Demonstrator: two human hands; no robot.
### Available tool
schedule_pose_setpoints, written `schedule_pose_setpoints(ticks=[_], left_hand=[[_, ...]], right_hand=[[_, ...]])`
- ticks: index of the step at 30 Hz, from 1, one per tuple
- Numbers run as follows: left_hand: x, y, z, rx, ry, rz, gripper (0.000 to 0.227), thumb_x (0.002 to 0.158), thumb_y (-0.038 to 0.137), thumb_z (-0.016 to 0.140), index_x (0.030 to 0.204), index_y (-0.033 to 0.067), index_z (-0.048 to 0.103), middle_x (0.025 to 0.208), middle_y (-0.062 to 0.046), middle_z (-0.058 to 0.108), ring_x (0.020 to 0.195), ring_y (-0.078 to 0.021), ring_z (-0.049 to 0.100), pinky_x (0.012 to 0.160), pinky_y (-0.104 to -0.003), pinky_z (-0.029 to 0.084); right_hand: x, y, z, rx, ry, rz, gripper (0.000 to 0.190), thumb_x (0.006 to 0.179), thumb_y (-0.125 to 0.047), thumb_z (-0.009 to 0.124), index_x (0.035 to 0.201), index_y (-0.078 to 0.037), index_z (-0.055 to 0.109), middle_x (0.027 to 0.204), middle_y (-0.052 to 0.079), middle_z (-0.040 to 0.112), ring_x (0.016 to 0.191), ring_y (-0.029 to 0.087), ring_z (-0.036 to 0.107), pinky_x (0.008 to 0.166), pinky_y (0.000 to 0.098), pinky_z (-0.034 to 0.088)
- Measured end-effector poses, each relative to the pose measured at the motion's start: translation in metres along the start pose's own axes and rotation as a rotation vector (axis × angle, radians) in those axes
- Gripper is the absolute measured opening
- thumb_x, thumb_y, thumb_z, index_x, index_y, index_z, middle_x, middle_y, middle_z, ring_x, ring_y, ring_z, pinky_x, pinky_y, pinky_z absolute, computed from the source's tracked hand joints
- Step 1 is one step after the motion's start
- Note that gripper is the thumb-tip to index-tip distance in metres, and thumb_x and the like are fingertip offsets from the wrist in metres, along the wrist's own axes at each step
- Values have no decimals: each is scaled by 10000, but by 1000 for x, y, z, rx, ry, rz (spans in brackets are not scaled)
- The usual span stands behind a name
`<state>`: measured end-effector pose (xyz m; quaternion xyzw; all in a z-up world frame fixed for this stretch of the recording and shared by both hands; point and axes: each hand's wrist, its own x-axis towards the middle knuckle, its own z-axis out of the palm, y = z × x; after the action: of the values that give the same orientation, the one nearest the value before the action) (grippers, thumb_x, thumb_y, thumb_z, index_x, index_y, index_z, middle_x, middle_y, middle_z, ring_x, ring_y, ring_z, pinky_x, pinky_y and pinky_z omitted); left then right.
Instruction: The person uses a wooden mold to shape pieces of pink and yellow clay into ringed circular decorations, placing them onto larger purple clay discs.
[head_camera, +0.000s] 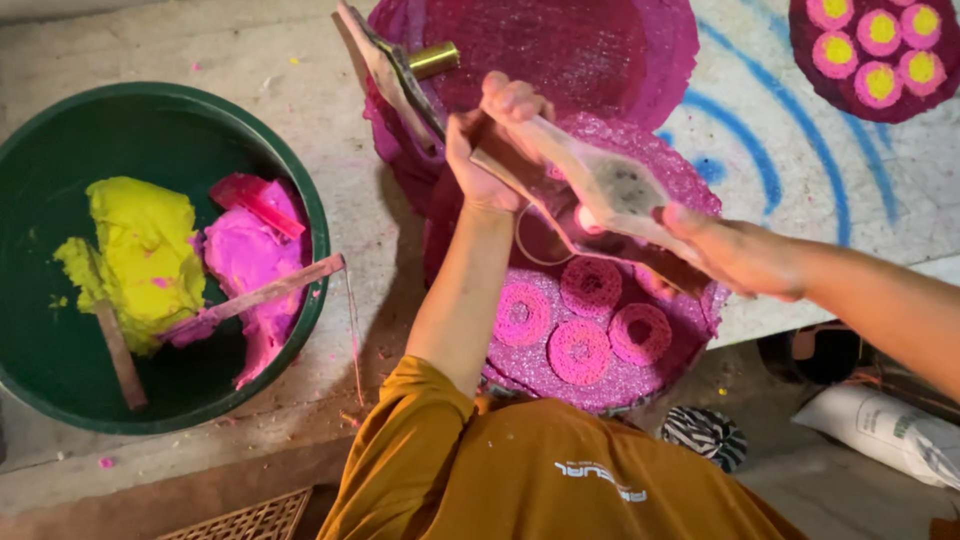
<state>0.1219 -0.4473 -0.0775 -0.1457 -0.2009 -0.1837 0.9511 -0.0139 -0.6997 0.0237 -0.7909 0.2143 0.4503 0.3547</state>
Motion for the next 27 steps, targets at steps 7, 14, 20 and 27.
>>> schedule_pose_setpoints(ticks=[7, 14, 20, 27], left_hand=[[-6, 27, -17, -25, 12, -4, 229, 979, 295, 650, 1129, 169, 532, 1011, 26, 558, 999, -131, 556, 1017, -299, 466], [-8, -1, -42, 16, 44, 11, 220, 973, 339, 586, 1115, 178, 539, 999, 20, 561, 989, -136, 570, 975, -339, 503], [24, 6, -45, 50, -70, -51, 256, 957, 391, 533, 1074, 164, 514, 953, 17, 542, 934, -145, 562, 931, -358, 524], [20, 37, -26, 137, 2, -58, 205, 965, 348, 477, 1059, 167, 494, 922, 28, 518, 889, -138, 524, 878, -348, 501]], right_hand=[[4, -29, 27, 75, -144, -263, 849, 941, -720, 209, 956, -39, 716, 813, 81, 708, 737, 190, 648, 692, 353, 518], [-6, -24, 18, 14, -4, -147, 857, 944, -752, 239, 863, -41, 712, 726, 90, 677, 685, 211, 627, 669, 365, 509], [5, -21, 23, -57, 184, -347, 779, 975, -711, 276, 806, -40, 633, 686, 73, 602, 646, 184, 543, 632, 357, 457], [15, -35, 44, -8, 114, -422, 776, 997, -680, 246, 810, -37, 640, 655, 82, 618, 581, 193, 562, 580, 365, 453]])
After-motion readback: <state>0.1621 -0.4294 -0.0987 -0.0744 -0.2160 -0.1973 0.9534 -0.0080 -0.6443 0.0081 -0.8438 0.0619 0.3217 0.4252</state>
